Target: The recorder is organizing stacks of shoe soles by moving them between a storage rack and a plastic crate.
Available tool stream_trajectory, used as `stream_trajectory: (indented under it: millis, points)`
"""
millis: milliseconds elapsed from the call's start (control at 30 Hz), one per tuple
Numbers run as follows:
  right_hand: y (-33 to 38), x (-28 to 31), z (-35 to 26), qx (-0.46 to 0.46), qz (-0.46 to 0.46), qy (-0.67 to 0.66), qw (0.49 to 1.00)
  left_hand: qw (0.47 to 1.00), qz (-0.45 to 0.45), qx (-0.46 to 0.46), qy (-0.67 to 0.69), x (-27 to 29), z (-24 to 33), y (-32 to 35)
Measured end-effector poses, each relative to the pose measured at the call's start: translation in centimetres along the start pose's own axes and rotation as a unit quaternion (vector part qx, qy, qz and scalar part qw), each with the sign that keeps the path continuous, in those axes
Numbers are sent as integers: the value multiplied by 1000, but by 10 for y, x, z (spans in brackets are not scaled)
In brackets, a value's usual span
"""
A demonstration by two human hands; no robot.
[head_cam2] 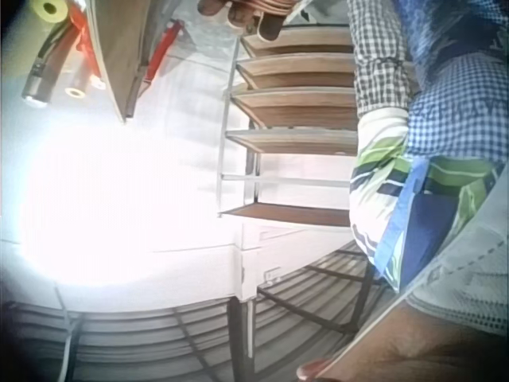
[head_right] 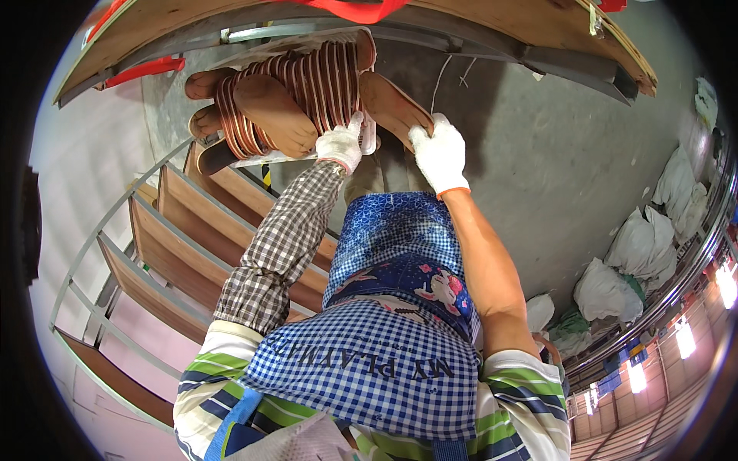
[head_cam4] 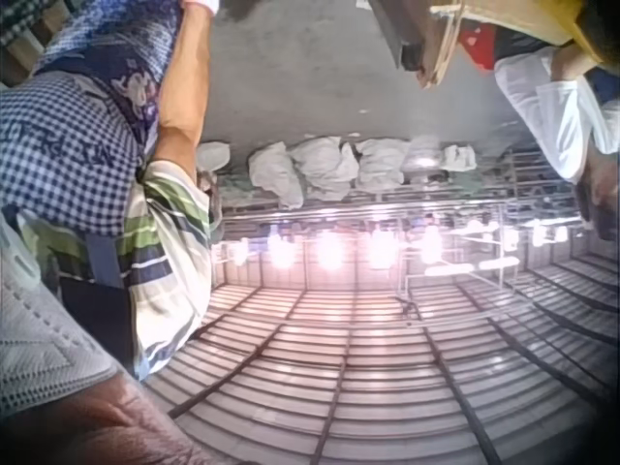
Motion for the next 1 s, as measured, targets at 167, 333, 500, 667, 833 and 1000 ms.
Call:
stream_trajectory:
  millis: [167, 333, 500, 667, 833, 1000]
  points:
    - [-1, 5, 5, 21, 15, 35, 999, 1000, -15, 6, -1, 4, 1, 1]
    - [-1, -3, -18, 65, -16, 43, 997, 1000, -16, 9, 1, 1, 2, 1]
    - [-1, -24, -41, 121, -78, 55, 988, 999, -33, 11, 33, 6, 6, 2]
    - [-9, -35, -31, 82, -44, 48, 994, 999, -29, 3, 35, 7, 6, 3]
    - [-5, -70, -50, 134, -36, 163, 977, 998, 36, 17, 45, -19, -5, -7]
    - [-16, -117, -93, 140, -108, 183, 967, 988, 41, 15, 151, -28, -7, -14]
Point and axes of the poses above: each hand's wrist, its own y-axis away from the middle knuckle, its own x-axis out of the back of the hand, z = x × y, the point moved 1 cm from there along -y, towards the middle knuckle, and after that the axes turned 4 degrees about -y, right-handed, at the moved point
